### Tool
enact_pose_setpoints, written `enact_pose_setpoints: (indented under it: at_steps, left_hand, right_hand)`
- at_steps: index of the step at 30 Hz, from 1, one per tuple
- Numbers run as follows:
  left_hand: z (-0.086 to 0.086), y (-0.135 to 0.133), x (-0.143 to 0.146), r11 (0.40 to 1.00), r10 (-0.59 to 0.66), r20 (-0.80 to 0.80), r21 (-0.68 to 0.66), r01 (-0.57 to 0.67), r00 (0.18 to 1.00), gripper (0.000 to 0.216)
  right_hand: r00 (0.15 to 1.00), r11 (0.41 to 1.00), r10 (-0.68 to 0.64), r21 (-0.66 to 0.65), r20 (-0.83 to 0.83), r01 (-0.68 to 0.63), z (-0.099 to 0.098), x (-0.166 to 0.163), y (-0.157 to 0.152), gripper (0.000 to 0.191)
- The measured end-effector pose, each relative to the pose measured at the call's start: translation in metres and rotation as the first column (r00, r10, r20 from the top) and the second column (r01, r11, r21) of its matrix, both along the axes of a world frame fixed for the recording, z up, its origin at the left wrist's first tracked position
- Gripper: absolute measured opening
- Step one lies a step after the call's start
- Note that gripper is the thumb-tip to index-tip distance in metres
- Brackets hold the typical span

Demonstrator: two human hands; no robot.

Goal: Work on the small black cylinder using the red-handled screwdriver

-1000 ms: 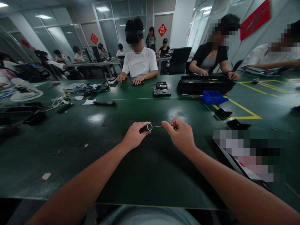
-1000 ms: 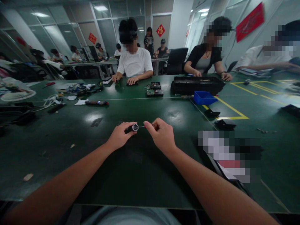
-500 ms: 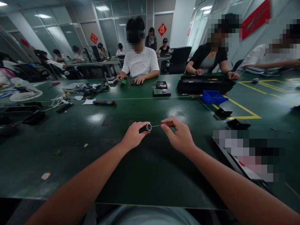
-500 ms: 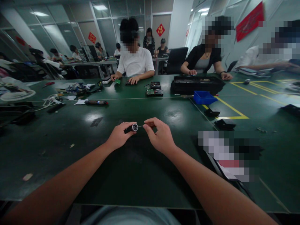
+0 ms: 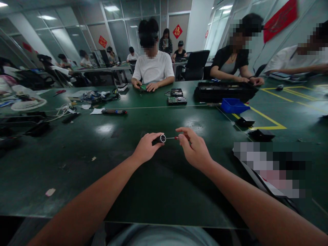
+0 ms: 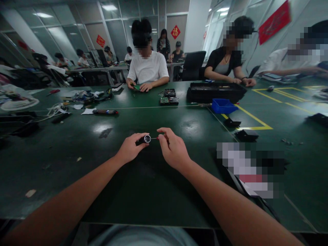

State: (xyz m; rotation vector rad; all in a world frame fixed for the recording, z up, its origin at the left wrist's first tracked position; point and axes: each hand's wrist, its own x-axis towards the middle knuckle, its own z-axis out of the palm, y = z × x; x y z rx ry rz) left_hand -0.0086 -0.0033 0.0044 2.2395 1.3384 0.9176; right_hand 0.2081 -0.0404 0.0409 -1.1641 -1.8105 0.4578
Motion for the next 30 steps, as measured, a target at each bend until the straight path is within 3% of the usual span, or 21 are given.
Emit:
enact_pose_setpoints:
  at_steps: [4,8,15,19,21,26,30]
  left_hand:
    - [0.002,-0.002,0.001,1.000,0.002,-0.005,-0.010,-0.002,1.000,0.040]
    - [0.002,-0.003,0.002,1.000,-0.008,-0.006,0.009,0.008,1.000,0.040]
    - [-0.001,0.001,0.000,0.996,-0.060,0.034,0.062,0.057,0.998,0.043]
    - [0.002,0.001,0.000,0.997,-0.033,-0.035,0.062,0.035,0.999,0.041]
    - [0.002,0.001,0.001,0.999,-0.021,-0.066,0.048,0.025,0.998,0.041]
    - [0.000,0.002,0.001,0.999,-0.024,-0.082,0.041,0.027,0.996,0.041]
    - [0.000,0.000,0.002,0.998,-0.038,-0.075,0.042,0.041,0.996,0.042]
  right_hand:
    - [0.986,0.997,0.009,-0.069,-0.168,-0.021,-0.006,0.001,0.003,0.023]
    - [0.897,0.990,-0.036,-0.140,-0.440,-0.030,-0.015,0.000,0.012,0.015]
    - [0.730,0.962,-0.104,-0.254,-0.675,-0.098,-0.022,-0.004,0.023,0.025]
    - [0.661,0.928,-0.132,-0.327,-0.739,-0.180,-0.021,-0.001,0.027,0.025]
    - [0.669,0.934,-0.131,-0.318,-0.732,-0.165,-0.021,0.000,0.026,0.025]
    - [0.820,0.985,-0.122,-0.170,-0.560,0.031,-0.018,0.001,0.020,0.022]
    - [0.887,0.991,-0.103,-0.126,-0.450,0.051,-0.015,0.000,0.016,0.020]
